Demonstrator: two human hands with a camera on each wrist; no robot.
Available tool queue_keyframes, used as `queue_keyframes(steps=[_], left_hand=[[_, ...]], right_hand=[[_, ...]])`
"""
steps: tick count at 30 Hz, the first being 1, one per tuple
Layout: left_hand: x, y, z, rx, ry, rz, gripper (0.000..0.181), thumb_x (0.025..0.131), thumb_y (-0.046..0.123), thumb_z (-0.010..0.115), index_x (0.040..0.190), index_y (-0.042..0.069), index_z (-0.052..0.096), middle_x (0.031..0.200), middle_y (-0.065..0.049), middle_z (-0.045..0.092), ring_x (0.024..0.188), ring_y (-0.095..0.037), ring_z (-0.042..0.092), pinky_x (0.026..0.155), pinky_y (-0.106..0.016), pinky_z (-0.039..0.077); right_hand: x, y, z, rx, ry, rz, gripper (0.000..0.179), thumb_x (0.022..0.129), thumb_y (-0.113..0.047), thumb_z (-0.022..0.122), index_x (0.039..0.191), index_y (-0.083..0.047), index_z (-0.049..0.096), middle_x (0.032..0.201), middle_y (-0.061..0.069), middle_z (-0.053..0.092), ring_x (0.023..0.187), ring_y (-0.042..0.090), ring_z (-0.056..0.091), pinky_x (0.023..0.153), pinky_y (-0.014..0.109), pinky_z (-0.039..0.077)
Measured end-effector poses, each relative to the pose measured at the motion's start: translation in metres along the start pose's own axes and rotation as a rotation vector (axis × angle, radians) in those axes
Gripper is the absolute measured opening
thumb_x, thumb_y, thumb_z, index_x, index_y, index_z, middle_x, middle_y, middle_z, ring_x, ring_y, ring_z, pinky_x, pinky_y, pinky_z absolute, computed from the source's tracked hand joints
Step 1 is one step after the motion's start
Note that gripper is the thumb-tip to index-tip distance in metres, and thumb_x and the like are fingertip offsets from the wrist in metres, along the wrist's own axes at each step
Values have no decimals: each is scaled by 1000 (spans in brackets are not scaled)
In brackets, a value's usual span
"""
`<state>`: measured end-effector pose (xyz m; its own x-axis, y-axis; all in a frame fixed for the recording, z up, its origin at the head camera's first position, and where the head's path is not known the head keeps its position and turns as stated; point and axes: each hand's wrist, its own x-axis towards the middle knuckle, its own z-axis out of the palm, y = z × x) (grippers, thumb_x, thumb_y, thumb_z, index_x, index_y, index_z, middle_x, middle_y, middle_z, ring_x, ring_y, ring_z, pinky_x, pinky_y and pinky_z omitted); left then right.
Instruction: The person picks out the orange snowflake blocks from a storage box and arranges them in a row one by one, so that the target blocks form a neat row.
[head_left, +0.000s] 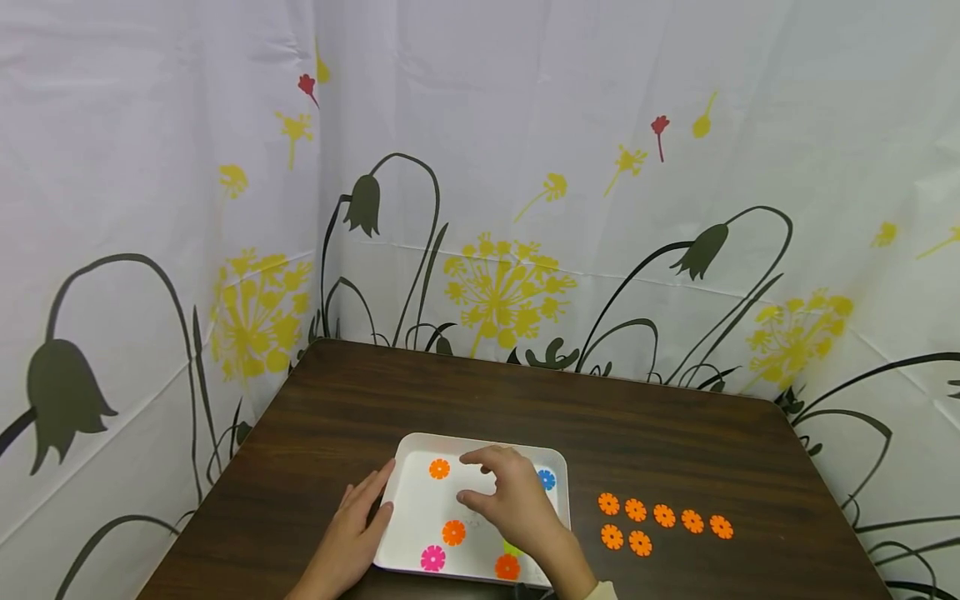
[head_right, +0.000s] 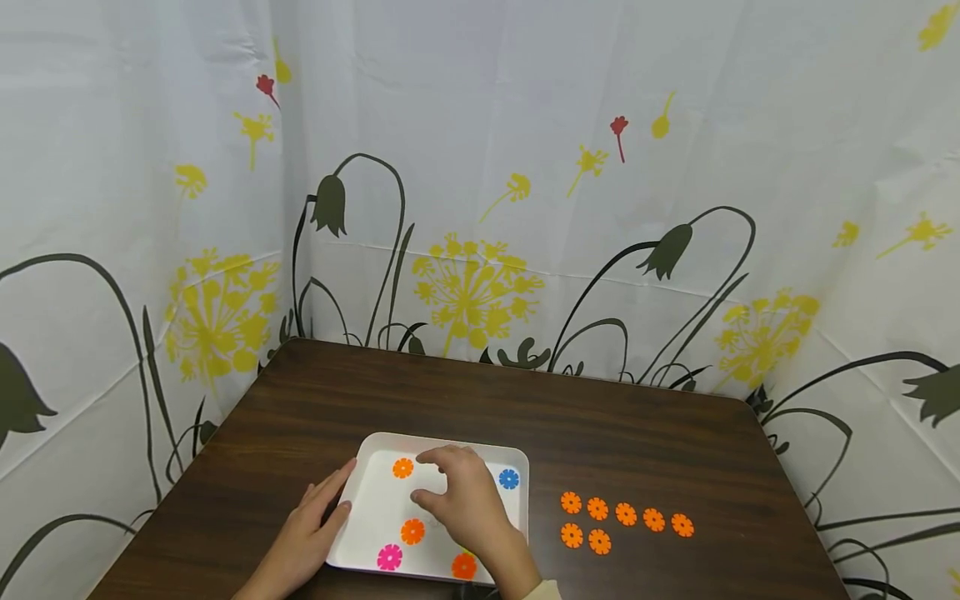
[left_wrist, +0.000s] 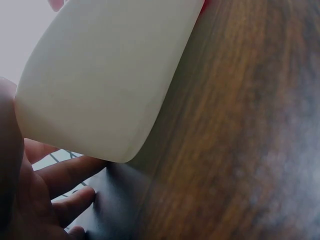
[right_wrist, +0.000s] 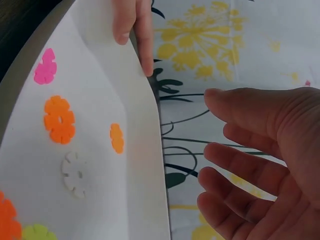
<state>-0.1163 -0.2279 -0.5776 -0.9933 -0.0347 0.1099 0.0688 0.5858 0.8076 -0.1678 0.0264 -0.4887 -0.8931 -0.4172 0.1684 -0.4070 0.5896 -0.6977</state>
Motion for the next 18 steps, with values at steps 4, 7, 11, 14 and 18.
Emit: queue_keyframes(steps=[4, 7, 11, 14, 18], left_hand=[[0, 0, 1, 4, 5, 7, 59, 104, 11, 63, 161, 17, 47, 159, -17, 53, 151, -48, 42, 126, -73, 16], [0, 0, 1, 5, 8, 15, 59, 104, 11, 63, 161, 17, 47, 159, -17, 54, 150, -48, 42, 126, -73, 16], [0, -1, 1, 4, 2, 12, 59, 104, 11, 63, 161, 16, 47, 159, -16, 54, 151, -47, 42, 126, -73, 16], [0, -1, 2, 4, 0, 9, 59, 104, 12, 63, 161, 16, 47, 159, -16, 54, 151, -47, 42, 126, -73, 16], [0, -1, 1, 6, 8, 14, 59, 104, 11, 63, 161, 15, 48, 158, -17, 54, 150, -48, 43, 125, -73, 16]], right_hand=[[1, 1, 3, -2, -13, -10, 38, 84, -16, 91, 120, -15, 78, 118, 3, 78, 99, 25, 68, 81, 31, 58], [2, 2, 7, -15, -21, -16, 38, 84, -16, 91, 119, -15, 79, 117, 2, 78, 97, 22, 68, 83, 32, 59], [5, 4, 10, -35, -31, -28, 37, 84, -15, 91, 119, -14, 78, 116, 2, 78, 98, 23, 69, 85, 34, 59], [6, 6, 11, -41, -38, -37, 37, 84, -14, 90, 119, -12, 78, 115, 3, 78, 98, 28, 70, 86, 35, 59], [6, 9, 15, -42, -61, -29, 36, 84, -12, 89, 118, -9, 78, 116, 8, 78, 97, 30, 70, 85, 35, 59]])
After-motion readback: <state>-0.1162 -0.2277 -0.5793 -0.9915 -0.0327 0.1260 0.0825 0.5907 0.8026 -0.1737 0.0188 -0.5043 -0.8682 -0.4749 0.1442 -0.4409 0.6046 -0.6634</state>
